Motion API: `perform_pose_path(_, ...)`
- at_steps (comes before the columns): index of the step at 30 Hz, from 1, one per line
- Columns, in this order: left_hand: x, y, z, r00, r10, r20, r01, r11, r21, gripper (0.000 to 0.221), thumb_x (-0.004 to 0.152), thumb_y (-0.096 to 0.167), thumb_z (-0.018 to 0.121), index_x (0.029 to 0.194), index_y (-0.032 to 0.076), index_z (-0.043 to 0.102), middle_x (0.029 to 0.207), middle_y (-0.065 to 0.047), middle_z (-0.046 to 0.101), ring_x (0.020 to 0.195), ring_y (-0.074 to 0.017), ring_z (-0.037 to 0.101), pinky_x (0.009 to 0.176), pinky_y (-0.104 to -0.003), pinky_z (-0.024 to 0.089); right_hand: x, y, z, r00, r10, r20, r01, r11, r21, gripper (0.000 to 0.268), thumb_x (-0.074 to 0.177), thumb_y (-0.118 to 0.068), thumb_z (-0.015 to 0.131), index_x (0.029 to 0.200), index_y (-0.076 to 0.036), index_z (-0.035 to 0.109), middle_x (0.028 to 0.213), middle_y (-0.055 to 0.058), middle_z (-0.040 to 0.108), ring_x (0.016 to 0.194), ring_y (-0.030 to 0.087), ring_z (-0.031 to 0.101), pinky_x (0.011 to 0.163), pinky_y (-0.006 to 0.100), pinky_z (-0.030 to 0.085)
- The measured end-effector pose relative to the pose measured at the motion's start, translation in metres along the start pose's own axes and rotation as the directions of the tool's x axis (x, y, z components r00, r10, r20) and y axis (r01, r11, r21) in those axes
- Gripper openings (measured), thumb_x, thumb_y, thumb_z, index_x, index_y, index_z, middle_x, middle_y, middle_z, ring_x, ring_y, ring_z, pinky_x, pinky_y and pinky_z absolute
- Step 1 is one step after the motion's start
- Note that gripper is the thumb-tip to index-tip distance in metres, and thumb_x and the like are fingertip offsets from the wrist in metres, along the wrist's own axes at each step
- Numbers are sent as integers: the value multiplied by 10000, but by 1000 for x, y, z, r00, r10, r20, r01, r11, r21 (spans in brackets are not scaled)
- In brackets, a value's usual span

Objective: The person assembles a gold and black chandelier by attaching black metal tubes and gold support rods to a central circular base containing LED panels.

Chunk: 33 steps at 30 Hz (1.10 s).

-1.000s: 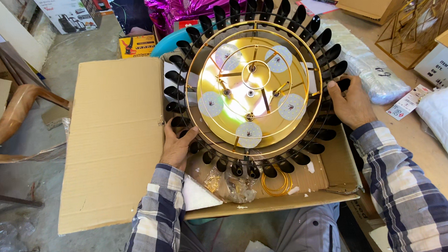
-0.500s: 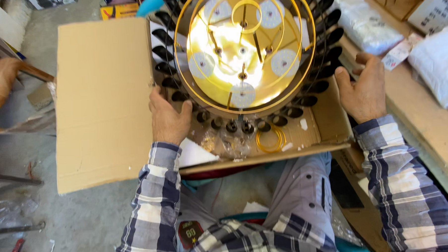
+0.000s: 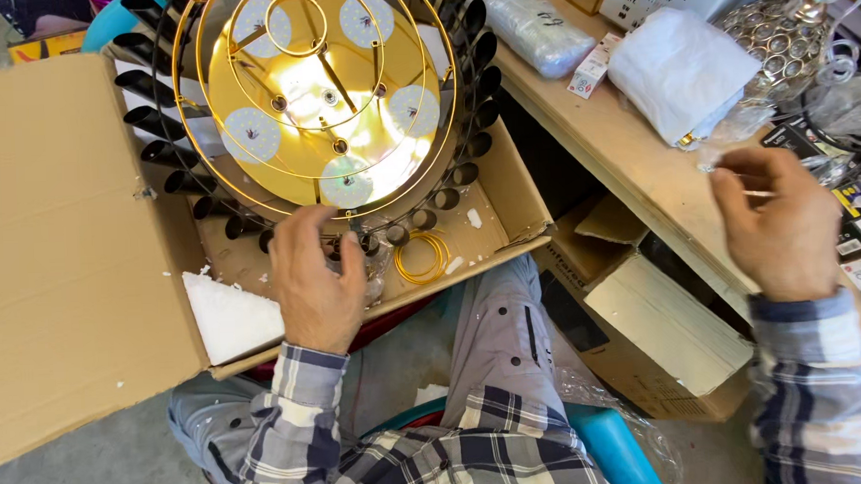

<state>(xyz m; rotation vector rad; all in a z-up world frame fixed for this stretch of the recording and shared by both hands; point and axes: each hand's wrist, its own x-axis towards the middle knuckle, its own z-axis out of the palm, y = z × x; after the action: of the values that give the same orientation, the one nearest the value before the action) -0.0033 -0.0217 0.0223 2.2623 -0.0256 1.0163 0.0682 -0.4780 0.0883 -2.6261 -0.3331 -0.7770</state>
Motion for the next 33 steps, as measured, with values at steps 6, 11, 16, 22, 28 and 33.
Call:
perform_pose_path(6, -14, 25, 19, 998, -45, 53, 50, 993, -105, 259, 954, 88, 623, 1202, 28, 668, 1174, -155, 665, 1070, -311, 623, 900, -440, 508, -7, 238, -7, 989, 133, 64, -137, 989, 53, 149, 1172, 93, 664, 1312, 135, 690, 1114, 276, 702, 937, 325, 664, 805, 406, 522)
perform_pose_path(11, -18, 18, 23, 996, -78, 43, 80, 995, -53, 253, 941, 120, 634, 1182, 54, 674, 1150, -120, 683, 1056, -292, 644, 846, -439, 515, 23, 251, -8, 923, 312, 227, -263, 939, -219, 151, 1040, 22, 705, 1161, 66, 784, 763, 218, 741, 624, 282, 669, 613, 396, 526)
perform_pose_path(16, -24, 11, 12, 995, -95, 23, 96, 991, -89, 236, 970, 99, 619, 1192, 29, 655, 1139, -146, 663, 1028, -298, 622, 867, -431, 518, 41, 294, 24, 932, 271, 241, -87, 812, -578, 147, 927, -150, 739, 975, -124, 875, 719, 64, 809, 770, 185, 780, 804, 319, 590)
perform_pose_path(22, -21, 1, 5, 986, -164, -18, 162, 984, -69, 218, 928, 74, 613, 1137, 56, 675, 1077, -104, 670, 912, -250, 629, 791, -392, 524, 80, 176, 22, 933, 286, 218, -189, 906, -378, 143, 1073, -124, 792, 1122, 2, 839, 931, 177, 827, 675, 268, 788, 694, 380, 630)
perform_pose_path(28, -26, 5, 13, 985, -172, 1, 172, 981, -92, 212, 950, 85, 617, 1149, 42, 675, 1068, -117, 661, 903, -246, 625, 787, -395, 525, 124, 148, 44, 877, 332, 347, -58, 791, -609, 234, 1015, -328, 667, 1098, -242, 868, 963, 9, 879, 907, 270, 826, 922, 420, 613)
perform_pose_path(33, -29, 9, 16, 988, -153, 12, 153, 984, -89, 191, 947, 75, 619, 1130, 42, 663, 1014, -108, 652, 902, -252, 610, 775, -413, 515, 135, 158, 90, 829, 402, 389, -136, 820, -556, 340, 969, -438, 725, 1112, -162, 863, 1066, 99, 859, 979, 370, 788, 879, 478, 600)
